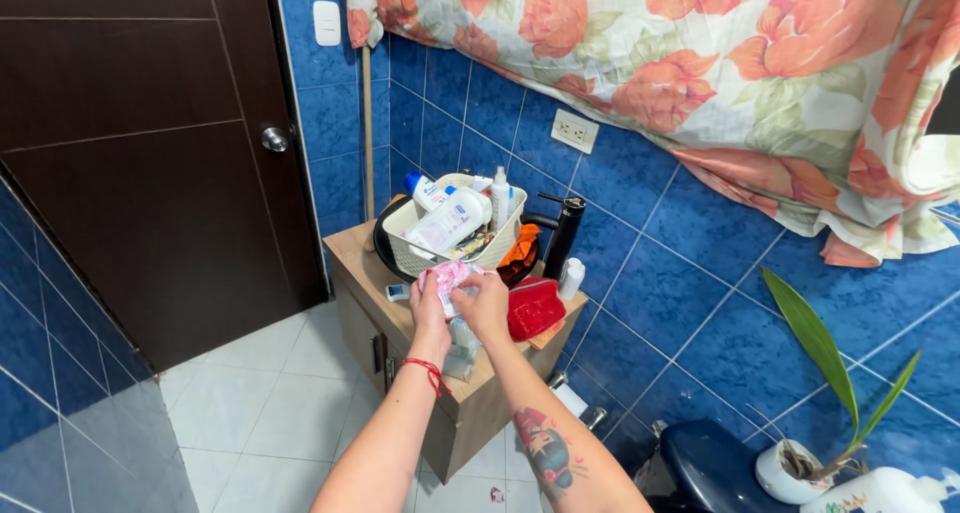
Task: Organizing and cleaning personal care products in a bathroom basket.
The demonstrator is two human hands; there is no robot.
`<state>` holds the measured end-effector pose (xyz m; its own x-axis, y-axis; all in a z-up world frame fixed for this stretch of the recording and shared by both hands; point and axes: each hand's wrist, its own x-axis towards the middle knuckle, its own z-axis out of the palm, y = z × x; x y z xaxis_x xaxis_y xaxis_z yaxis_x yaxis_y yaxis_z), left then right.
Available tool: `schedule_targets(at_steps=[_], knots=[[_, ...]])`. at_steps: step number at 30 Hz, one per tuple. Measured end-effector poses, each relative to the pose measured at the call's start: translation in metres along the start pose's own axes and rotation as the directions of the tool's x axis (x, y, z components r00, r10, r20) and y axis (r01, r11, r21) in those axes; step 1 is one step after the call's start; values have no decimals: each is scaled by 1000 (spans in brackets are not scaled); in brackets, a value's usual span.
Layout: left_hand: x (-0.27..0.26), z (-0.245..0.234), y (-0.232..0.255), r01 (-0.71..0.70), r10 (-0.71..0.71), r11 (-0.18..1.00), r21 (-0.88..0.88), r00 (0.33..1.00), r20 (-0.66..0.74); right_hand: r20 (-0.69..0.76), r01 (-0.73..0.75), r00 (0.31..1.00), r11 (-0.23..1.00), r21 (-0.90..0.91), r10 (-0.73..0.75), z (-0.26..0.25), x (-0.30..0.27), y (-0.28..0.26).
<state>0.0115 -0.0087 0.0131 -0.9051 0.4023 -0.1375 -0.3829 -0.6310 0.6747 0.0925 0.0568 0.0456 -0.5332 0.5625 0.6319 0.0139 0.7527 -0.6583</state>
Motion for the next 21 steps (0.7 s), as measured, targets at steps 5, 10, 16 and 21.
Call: schedule_targets(at_steps=[5,10,16,21], knots=[[4,-11,-9,-38,36,999,39,999,39,157,-226,964,972,61,214,-3,2,0],[1,-16,-4,-15,15,1000,8,1000,1,428,-478,848,799,365,312,14,0,37],[34,-32,-16,8,-44,974,-226,987,-154,155,-277,956,941,194,249,-11,-4,-19],[32,-28,-12,-28,-8,975,-220,987,-163,47,-68,998,896,439,53,-1,-1,-8]])
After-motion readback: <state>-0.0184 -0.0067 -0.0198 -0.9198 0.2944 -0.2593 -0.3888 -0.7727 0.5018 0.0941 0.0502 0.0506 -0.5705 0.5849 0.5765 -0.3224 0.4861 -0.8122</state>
